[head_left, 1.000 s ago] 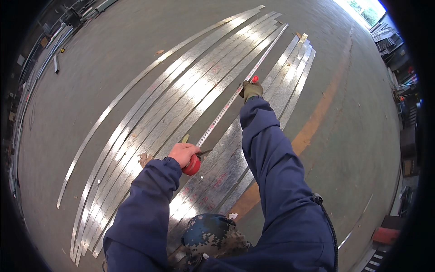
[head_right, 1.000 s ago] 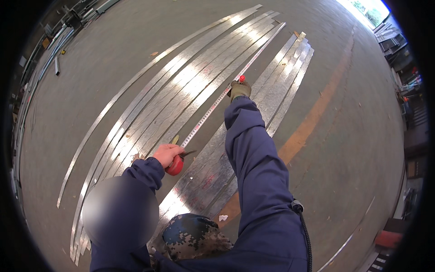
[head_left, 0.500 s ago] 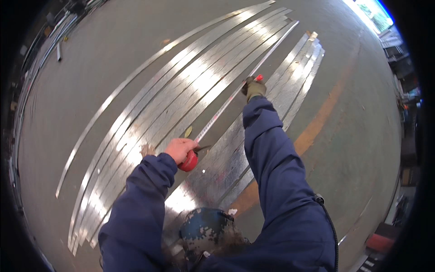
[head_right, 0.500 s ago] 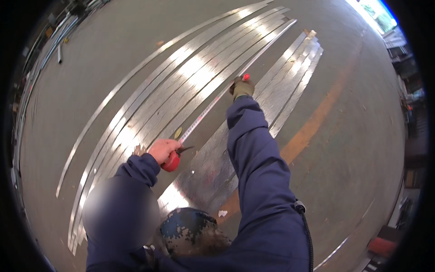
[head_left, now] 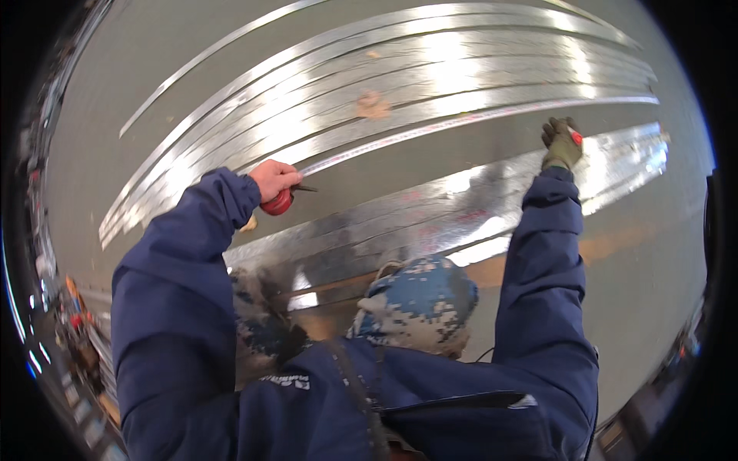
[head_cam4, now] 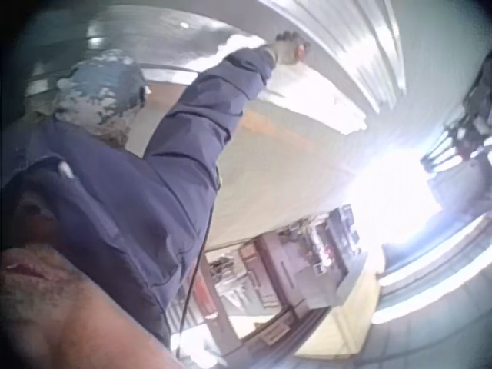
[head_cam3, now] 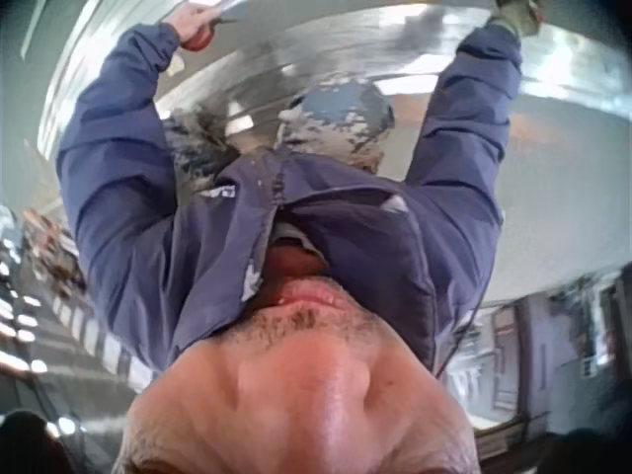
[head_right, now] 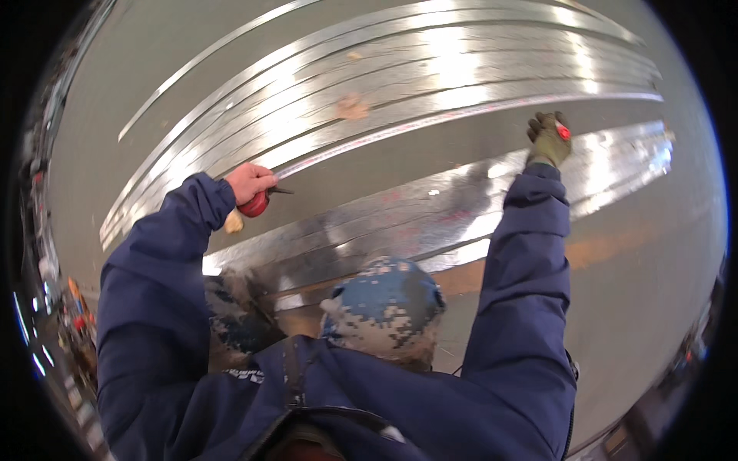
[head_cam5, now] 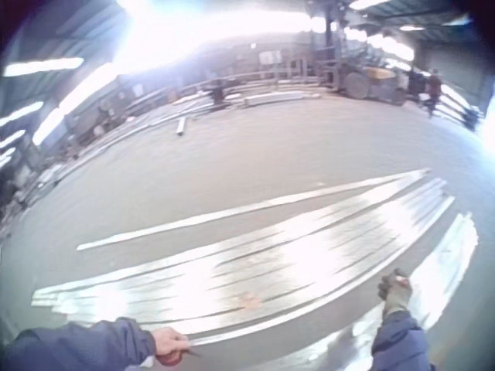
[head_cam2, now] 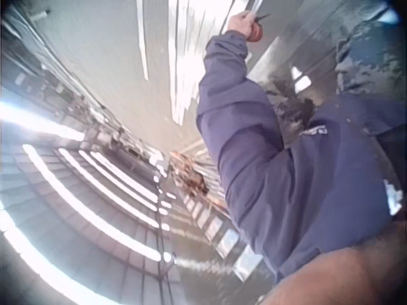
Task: The person measures and marks multiple long metal strips laid on the floor using a tape measure and a red marker. They repeatedly position the tape measure along each strip and make marks at measured intervals.
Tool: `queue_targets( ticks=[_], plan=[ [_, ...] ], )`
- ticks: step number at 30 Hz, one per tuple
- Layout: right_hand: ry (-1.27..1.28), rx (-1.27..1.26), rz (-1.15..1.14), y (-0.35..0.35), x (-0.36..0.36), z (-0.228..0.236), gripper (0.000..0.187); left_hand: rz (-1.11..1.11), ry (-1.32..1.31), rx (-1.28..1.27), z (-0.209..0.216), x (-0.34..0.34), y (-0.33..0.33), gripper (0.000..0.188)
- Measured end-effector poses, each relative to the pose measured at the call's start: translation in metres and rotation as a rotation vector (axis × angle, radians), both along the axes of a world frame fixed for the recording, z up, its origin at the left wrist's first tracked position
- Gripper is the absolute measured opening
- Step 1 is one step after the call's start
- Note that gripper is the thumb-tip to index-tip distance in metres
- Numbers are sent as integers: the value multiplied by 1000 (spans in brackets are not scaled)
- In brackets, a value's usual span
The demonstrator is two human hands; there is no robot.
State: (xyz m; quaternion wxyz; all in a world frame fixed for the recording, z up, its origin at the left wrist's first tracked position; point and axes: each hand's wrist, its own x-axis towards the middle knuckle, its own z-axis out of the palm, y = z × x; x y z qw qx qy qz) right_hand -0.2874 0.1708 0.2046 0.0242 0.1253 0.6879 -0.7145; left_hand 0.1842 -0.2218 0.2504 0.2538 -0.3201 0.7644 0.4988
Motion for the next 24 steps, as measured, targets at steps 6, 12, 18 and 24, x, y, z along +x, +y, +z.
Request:
queue_targets(
  ticks=[6,12,18,24],
  plan=[
    [113,106,388,-93,77,43,42,41,-4,-41,3,100,-35,31],
    [226,202,1020,-168,165,75,47,26,68,-327,-35,199,-73,32],
    [282,423,1435,-238,253,114,43,217,93,-411,-43,272,-109,33],
    [463,610,1681,-292,331,102,38,420,-33,-318,-42,367,-180,33]
  ],
)
